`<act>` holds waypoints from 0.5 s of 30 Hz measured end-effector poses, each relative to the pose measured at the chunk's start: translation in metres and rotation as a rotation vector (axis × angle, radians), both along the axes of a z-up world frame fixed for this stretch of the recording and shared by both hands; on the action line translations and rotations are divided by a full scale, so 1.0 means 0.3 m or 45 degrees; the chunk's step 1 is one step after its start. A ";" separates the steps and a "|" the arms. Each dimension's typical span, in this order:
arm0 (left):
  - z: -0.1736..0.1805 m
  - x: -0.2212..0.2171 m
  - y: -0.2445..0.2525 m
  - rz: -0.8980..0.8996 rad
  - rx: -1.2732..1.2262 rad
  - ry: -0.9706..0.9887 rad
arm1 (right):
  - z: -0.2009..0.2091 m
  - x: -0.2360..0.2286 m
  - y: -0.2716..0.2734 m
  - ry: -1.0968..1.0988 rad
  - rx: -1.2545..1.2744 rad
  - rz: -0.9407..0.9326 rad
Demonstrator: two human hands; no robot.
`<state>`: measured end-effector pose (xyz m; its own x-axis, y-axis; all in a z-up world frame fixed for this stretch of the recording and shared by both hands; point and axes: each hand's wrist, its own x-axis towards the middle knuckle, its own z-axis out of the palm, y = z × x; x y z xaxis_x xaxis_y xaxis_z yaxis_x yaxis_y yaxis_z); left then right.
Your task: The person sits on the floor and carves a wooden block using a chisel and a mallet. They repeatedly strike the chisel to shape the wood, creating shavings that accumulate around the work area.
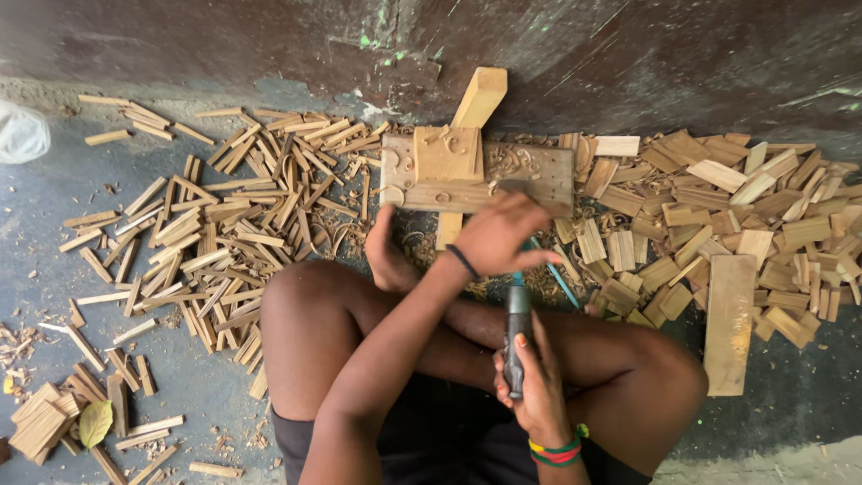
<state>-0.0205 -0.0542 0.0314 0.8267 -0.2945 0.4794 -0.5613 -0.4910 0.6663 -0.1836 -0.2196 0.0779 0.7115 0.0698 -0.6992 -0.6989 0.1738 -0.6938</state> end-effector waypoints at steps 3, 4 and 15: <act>-0.006 -0.005 -0.023 -0.127 0.004 0.028 | 0.012 -0.015 0.026 -0.016 0.022 0.097; -0.007 -0.005 -0.022 -0.149 0.034 0.087 | 0.015 -0.016 0.031 -0.007 0.041 0.093; -0.029 0.003 0.022 -0.063 -0.045 0.001 | -0.001 0.015 0.057 0.001 0.099 0.099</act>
<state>-0.0197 -0.0475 0.0228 0.8118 -0.3181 0.4897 -0.5840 -0.4387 0.6830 -0.1790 -0.2025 0.0774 0.7012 0.1786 -0.6903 -0.7130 0.1721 -0.6797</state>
